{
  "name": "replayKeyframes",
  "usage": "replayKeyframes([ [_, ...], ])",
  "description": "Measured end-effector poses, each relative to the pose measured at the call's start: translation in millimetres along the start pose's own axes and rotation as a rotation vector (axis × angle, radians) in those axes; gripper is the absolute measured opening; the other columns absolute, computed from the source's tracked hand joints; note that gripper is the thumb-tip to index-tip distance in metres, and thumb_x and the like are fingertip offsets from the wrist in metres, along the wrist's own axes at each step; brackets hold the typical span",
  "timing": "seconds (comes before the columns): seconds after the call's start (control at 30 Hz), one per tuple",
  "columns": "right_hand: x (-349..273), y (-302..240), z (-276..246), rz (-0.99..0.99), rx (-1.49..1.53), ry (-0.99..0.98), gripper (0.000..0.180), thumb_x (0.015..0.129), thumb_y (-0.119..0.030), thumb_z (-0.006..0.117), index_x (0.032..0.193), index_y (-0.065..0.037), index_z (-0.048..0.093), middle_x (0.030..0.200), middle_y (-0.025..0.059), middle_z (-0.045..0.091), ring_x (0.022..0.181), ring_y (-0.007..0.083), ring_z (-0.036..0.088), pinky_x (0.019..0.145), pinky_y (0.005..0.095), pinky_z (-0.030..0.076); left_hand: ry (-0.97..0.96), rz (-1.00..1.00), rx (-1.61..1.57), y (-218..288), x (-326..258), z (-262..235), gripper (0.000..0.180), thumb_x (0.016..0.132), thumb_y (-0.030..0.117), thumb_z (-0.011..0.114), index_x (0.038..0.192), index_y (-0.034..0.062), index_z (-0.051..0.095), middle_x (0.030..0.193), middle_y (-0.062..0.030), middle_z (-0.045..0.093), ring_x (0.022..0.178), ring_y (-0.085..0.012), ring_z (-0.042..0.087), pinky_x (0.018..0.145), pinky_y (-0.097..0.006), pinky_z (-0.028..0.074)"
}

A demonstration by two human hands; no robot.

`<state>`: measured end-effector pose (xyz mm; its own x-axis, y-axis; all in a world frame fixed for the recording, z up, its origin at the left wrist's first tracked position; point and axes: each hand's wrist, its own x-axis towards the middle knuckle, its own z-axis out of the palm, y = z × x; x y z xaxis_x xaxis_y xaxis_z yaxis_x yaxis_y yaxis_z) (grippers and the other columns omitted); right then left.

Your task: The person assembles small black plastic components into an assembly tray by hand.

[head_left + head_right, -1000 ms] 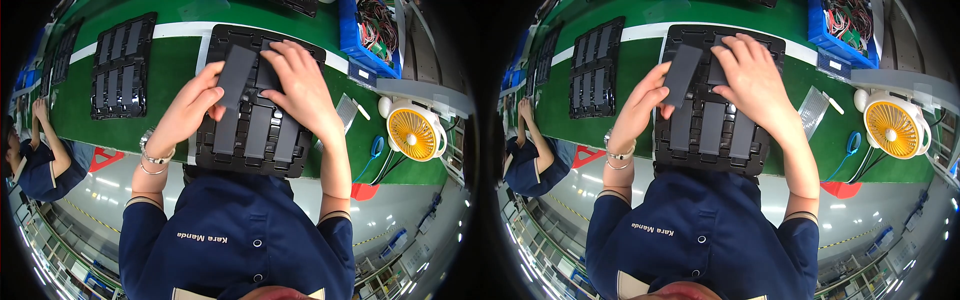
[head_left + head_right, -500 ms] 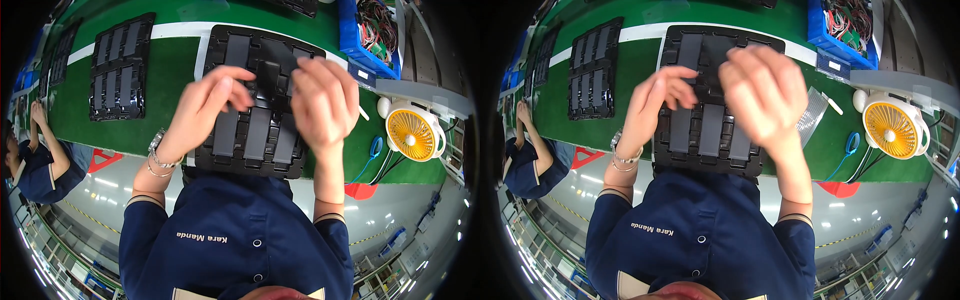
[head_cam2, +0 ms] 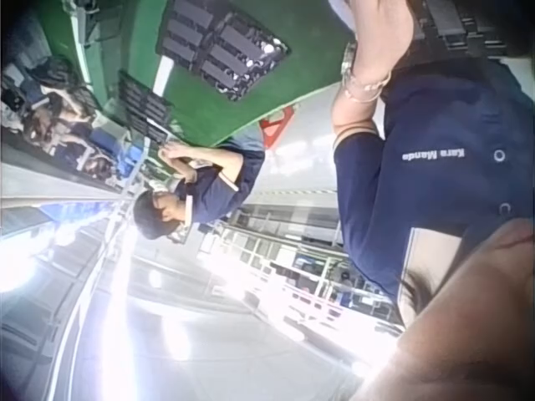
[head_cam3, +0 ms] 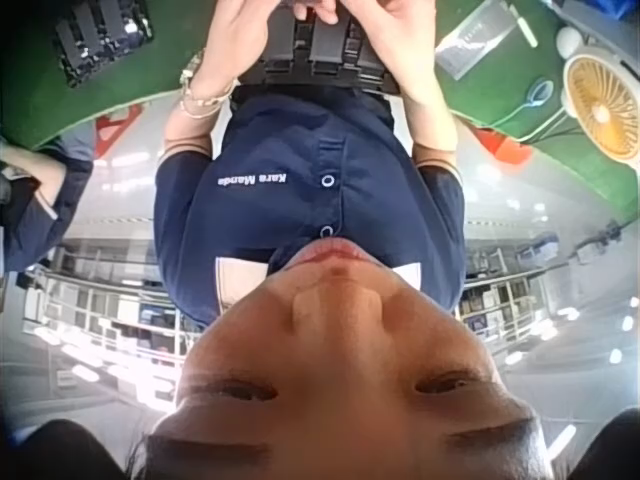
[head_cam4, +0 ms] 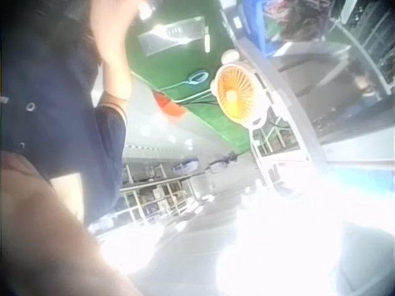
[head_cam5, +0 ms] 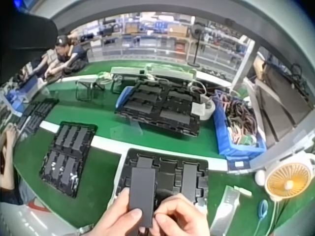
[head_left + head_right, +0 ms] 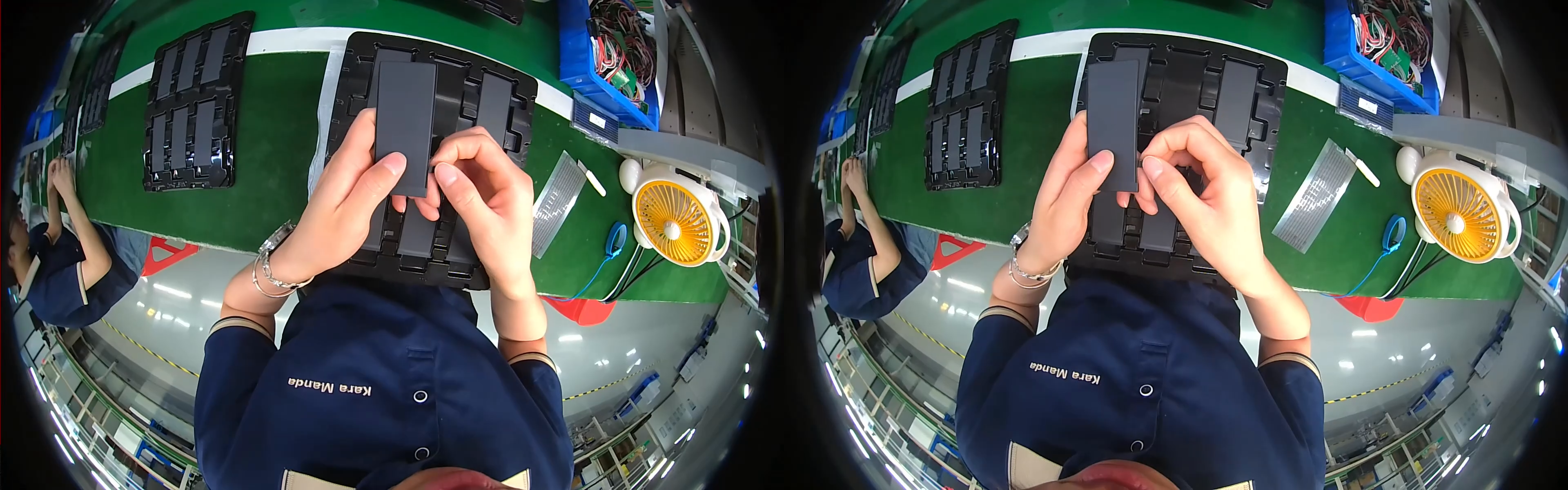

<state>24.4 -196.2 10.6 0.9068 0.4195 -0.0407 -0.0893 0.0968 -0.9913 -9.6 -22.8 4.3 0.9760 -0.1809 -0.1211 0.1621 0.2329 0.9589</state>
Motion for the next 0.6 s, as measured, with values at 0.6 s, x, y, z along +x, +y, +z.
replayKeyframes([
  [0.6, -4.2, 2.0, -4.2, 0.024, 0.143, -0.117, 0.004, 0.093, 0.002, 0.059, 0.093, 0.006, 0.059, 0.096, 0.0079, 0.054, 0.076, 0.0146, 0.064, 0.074, 0.029, 0.052, -0.009, -0.047, -0.05, 8.0, -7.0, 7.9, 0.053, 0.09, -0.003, 0.051, 0.136, 0.0035, 0.027, 0.098, -0.007, 0.051, 0.073, -0.0118, 0.057, 0.066, -0.026, 0.051],
])
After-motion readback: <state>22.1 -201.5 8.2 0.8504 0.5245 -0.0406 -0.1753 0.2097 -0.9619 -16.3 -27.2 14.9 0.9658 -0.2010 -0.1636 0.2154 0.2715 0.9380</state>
